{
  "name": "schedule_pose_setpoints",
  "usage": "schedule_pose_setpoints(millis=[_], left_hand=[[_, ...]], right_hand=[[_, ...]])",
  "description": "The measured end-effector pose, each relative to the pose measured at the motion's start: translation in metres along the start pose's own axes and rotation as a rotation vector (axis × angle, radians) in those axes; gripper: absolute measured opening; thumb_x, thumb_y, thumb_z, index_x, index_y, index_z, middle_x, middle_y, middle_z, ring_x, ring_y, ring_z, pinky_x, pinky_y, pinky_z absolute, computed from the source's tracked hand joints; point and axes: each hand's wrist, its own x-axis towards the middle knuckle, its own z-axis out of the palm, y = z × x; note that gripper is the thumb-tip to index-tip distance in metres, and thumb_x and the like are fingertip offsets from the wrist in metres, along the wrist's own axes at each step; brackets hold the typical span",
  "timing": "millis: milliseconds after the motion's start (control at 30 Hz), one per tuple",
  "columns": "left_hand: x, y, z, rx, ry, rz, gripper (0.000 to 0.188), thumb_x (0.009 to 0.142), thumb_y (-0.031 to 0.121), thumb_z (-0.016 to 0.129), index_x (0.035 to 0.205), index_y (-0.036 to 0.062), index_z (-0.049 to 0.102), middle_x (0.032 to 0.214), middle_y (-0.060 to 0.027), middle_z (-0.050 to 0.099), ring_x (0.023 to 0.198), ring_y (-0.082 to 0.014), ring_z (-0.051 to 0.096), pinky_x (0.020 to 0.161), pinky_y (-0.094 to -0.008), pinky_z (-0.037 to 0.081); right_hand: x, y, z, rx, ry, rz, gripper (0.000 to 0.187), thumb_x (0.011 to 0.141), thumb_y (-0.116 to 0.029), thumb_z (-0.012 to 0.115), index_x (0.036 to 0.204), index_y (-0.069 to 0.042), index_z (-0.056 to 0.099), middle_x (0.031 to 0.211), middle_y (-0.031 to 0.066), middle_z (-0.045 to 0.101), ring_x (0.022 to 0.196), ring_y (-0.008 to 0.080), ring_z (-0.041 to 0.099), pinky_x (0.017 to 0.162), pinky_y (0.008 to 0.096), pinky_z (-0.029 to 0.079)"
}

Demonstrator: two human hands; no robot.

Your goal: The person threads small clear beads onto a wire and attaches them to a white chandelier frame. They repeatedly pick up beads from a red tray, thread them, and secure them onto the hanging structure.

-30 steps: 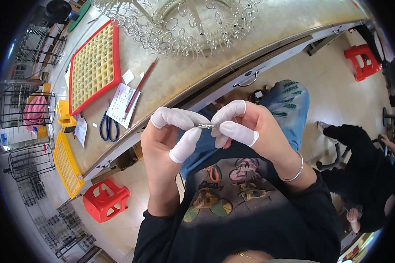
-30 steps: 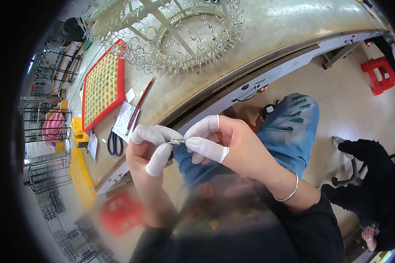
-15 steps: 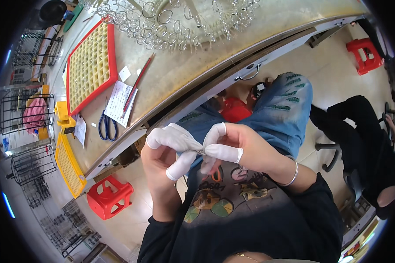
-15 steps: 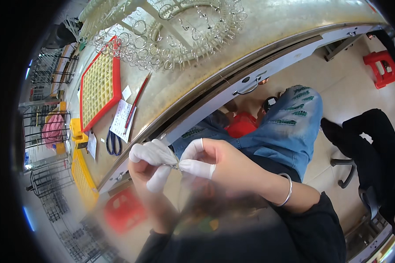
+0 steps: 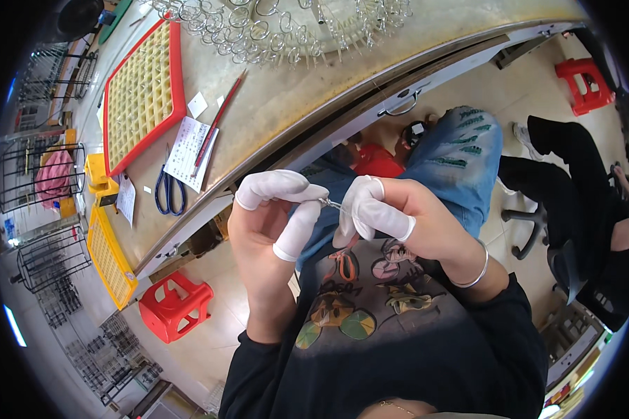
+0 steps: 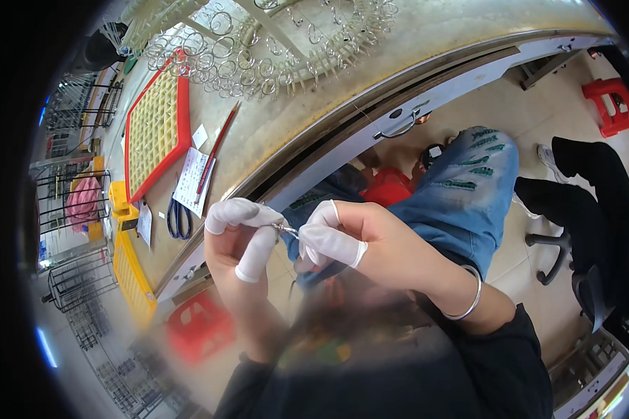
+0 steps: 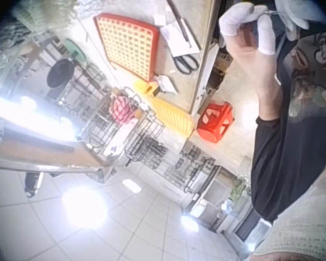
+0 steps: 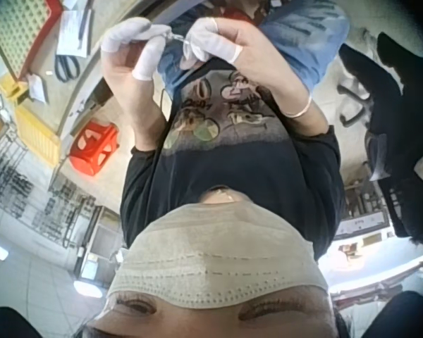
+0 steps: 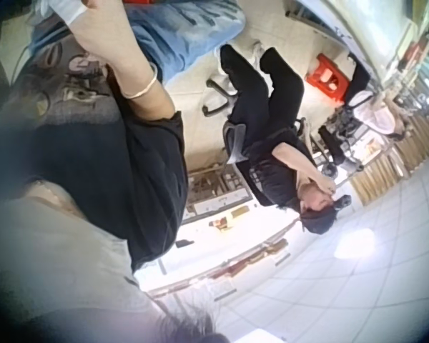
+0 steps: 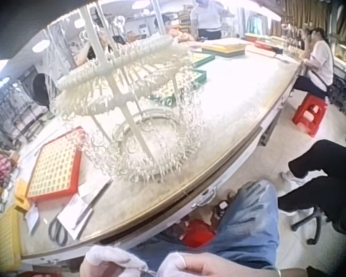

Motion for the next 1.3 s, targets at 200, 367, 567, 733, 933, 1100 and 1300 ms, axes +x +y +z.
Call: schedule_pose_setpoints(millis=[200, 367, 567, 733, 933, 1100, 1300], left_hand=[[0.0, -0.001, 0.0, -0.096, 0.02, -0.025, 0.023, 0.074, -0.009, 0.057, 0.094, 0.0, 0.051, 0.091, -0.0084, 0.053, 0.086, -0.019, 0.059, 0.077, -0.0298, 0.047], [0.004, -0.001, 0.002, -0.309, 0.03, -0.1, 0.014, 0.077, -0.008, 0.05, 0.085, 0.0036, 0.047, 0.087, -0.0082, 0.051, 0.074, -0.018, 0.057, 0.065, -0.0317, 0.05], [0.011, -0.004, -0.018, -0.914, -0.095, -0.128, 0.02, 0.079, -0.009, 0.046, 0.076, 0.0096, 0.041, 0.091, -0.0076, 0.048, 0.05, -0.0087, 0.041, 0.032, -0.0167, 0.03], [0.016, -0.008, -0.037, -1.293, -0.257, -0.202, 0.02, 0.082, -0.006, 0.051, 0.081, 0.0128, 0.046, 0.092, -0.006, 0.046, 0.051, -0.0101, 0.045, 0.031, -0.0177, 0.028], [0.015, -0.007, -0.046, -1.197, -0.197, -0.288, 0.017, 0.083, -0.004, 0.049, 0.09, 0.0104, 0.048, 0.092, -0.0077, 0.046, 0.05, -0.0085, 0.044, 0.031, -0.0172, 0.028], [0.007, -0.007, -0.052, -0.879, -0.029, -0.408, 0.02, 0.084, -0.003, 0.046, 0.102, 0.0058, 0.049, 0.098, -0.0105, 0.05, 0.048, -0.0057, 0.041, 0.032, -0.0148, 0.029], [0.003, 0.006, -0.047, 0.381, -0.115, -0.363, 0.03, 0.078, -0.001, 0.057, 0.107, -0.001, 0.058, 0.086, -0.0077, 0.063, 0.06, -0.0033, 0.048, 0.05, -0.0143, 0.034]], right_hand=[[-0.004, -0.004, 0.003, -0.438, 0.171, -0.135, 0.012, 0.086, -0.008, 0.054, 0.089, -0.002, 0.064, 0.091, 0.0089, 0.059, 0.084, 0.015, 0.057, 0.075, 0.0276, 0.046], [-0.004, -0.004, -0.001, -0.686, 0.211, -0.272, 0.013, 0.083, -0.004, 0.058, 0.094, -0.001, 0.064, 0.089, 0.0049, 0.062, 0.084, 0.0122, 0.057, 0.075, 0.0252, 0.046], [-0.002, 0.004, -0.026, 0.082, 0.032, -0.274, 0.015, 0.081, -0.001, 0.059, 0.095, -0.001, 0.062, 0.091, 0.0079, 0.062, 0.087, 0.0154, 0.059, 0.075, 0.0269, 0.047], [-0.004, -0.007, -0.029, 0.266, -0.077, -0.144, 0.026, 0.088, -0.011, 0.049, 0.11, 0.002, 0.053, 0.079, 0.0076, 0.057, 0.058, 0.0103, 0.054, 0.047, 0.0197, 0.042], [0.006, 0.003, -0.04, 0.879, -0.429, -0.253, 0.026, 0.092, -0.01, 0.041, 0.118, -0.005, 0.046, 0.092, 0.0099, 0.054, 0.048, 0.009, 0.045, 0.035, 0.0173, 0.035], [0.01, -0.002, -0.046, 1.151, -0.41, -0.255, 0.027, 0.094, -0.012, 0.039, 0.12, -0.016, 0.046, 0.103, 0.0029, 0.056, 0.06, 0.008, 0.046, 0.043, 0.0181, 0.036], [0.002, -0.024, -0.049, 1.181, -0.027, -0.369, 0.025, 0.093, -0.013, 0.042, 0.113, -0.018, 0.055, 0.1, -0.0011, 0.06, 0.086, 0.0141, 0.054, 0.078, 0.0302, 0.041]])
